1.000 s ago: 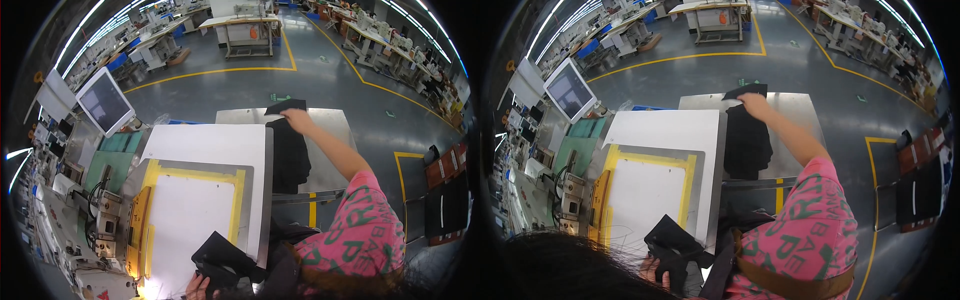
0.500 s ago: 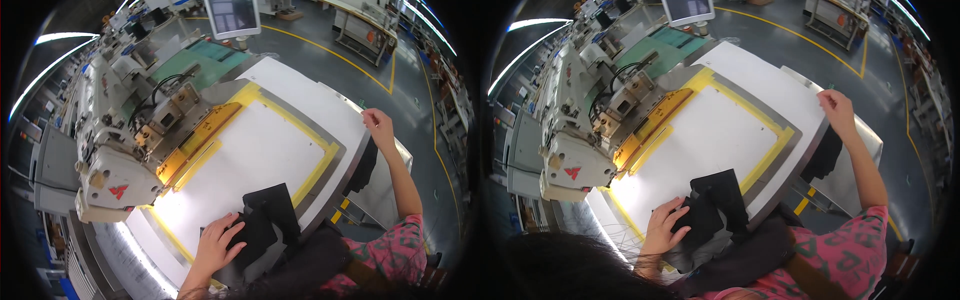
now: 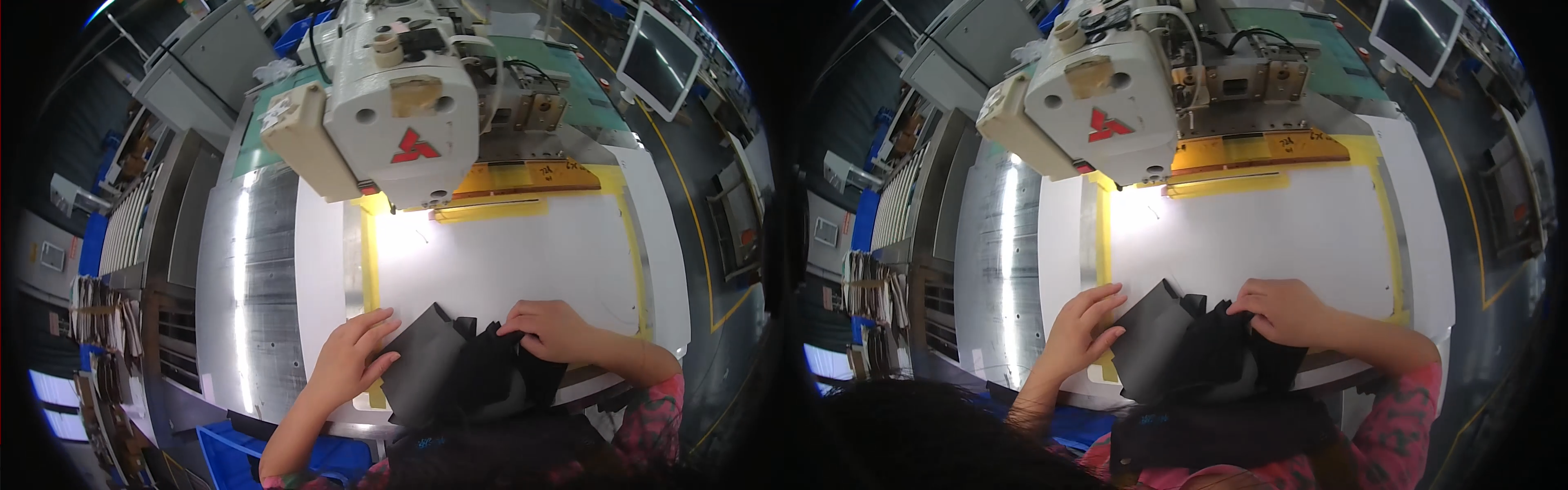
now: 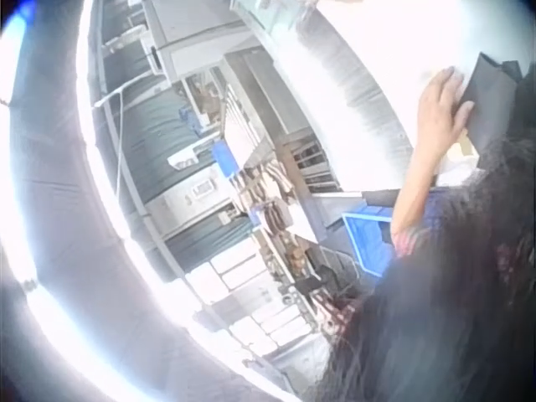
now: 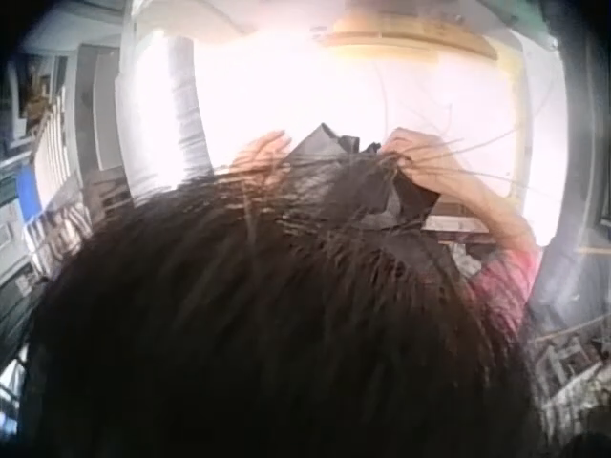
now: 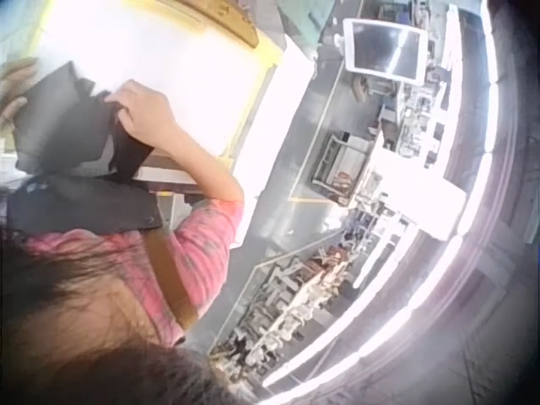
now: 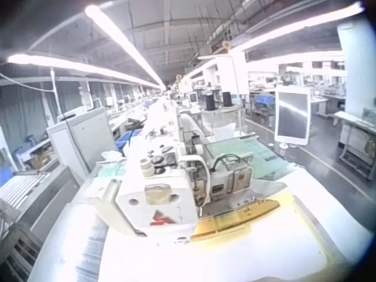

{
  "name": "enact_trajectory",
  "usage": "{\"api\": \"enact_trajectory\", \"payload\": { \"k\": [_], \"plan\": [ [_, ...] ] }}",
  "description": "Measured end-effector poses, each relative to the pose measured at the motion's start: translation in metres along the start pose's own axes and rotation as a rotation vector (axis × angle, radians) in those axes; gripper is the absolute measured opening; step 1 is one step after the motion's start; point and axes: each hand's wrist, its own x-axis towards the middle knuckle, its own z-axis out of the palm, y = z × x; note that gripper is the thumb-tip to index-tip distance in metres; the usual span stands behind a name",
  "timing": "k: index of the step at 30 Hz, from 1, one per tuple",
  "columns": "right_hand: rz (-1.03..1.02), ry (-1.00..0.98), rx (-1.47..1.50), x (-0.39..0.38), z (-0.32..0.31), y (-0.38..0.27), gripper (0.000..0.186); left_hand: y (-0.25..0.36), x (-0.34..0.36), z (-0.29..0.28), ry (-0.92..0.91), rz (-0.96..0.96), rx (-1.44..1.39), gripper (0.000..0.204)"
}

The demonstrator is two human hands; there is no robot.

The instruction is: Operating an industrial sewing machine to stitch black leather components together.

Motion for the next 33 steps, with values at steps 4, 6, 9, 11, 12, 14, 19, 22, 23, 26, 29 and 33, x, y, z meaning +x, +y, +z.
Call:
{"api": "enact_trajectory", "payload": {
  "k": [4,6,9,11,12,14,19,22,23,26,29,33],
  "plan": [
    [0.125,0.156,0.171,0.049,-0.018,0.012,0.022,-0.020,-0.052,-0.034,0.394,-0.258,0.146,0.034],
    [0.160,0.156,0.264,0.061,-0.011,0.020,0.022,-0.046,-0.092,-0.051,0.693,-0.431,0.178,0.028],
    [-0.071,0.239,0.125,0.056,0.002,0.039,0.023,-0.096,-0.164,-0.068,1.132,-0.701,0.192,0.020],
    [-0.137,0.212,0.054,0.053,0.000,0.033,0.021,-0.117,-0.236,-0.073,1.248,-0.842,0.250,0.018],
    [-0.157,0.200,0.069,0.055,0.001,0.032,0.021,-0.125,-0.270,-0.068,1.357,-0.953,0.269,0.016],
    [-0.075,0.203,0.120,0.057,0.002,0.030,0.020,-0.138,-0.333,-0.047,1.188,-1.227,0.399,0.022],
    [-0.033,0.216,0.127,0.055,0.008,0.038,0.019,-0.150,-0.330,0.020,0.996,-1.458,0.065,0.034],
    [-0.022,0.210,0.125,0.056,0.006,0.034,0.019,-0.154,-0.326,0.034,0.635,-1.181,0.562,0.030],
    [-0.013,0.209,0.124,0.056,0.005,0.033,0.018,-0.156,-0.325,0.030,0.641,-1.176,0.561,0.030],
    [-0.023,0.194,0.149,0.057,0.008,0.034,0.018,-0.166,-0.368,-0.001,1.055,-1.362,0.207,0.031],
    [-0.035,0.200,0.145,0.057,0.007,0.032,0.018,-0.136,-0.362,-0.055,1.566,-1.130,-0.242,0.028],
    [-0.045,0.204,0.124,0.056,0.001,0.034,0.018,-0.058,-0.245,-0.107,1.402,-0.860,-0.415,0.024]
  ]
}}
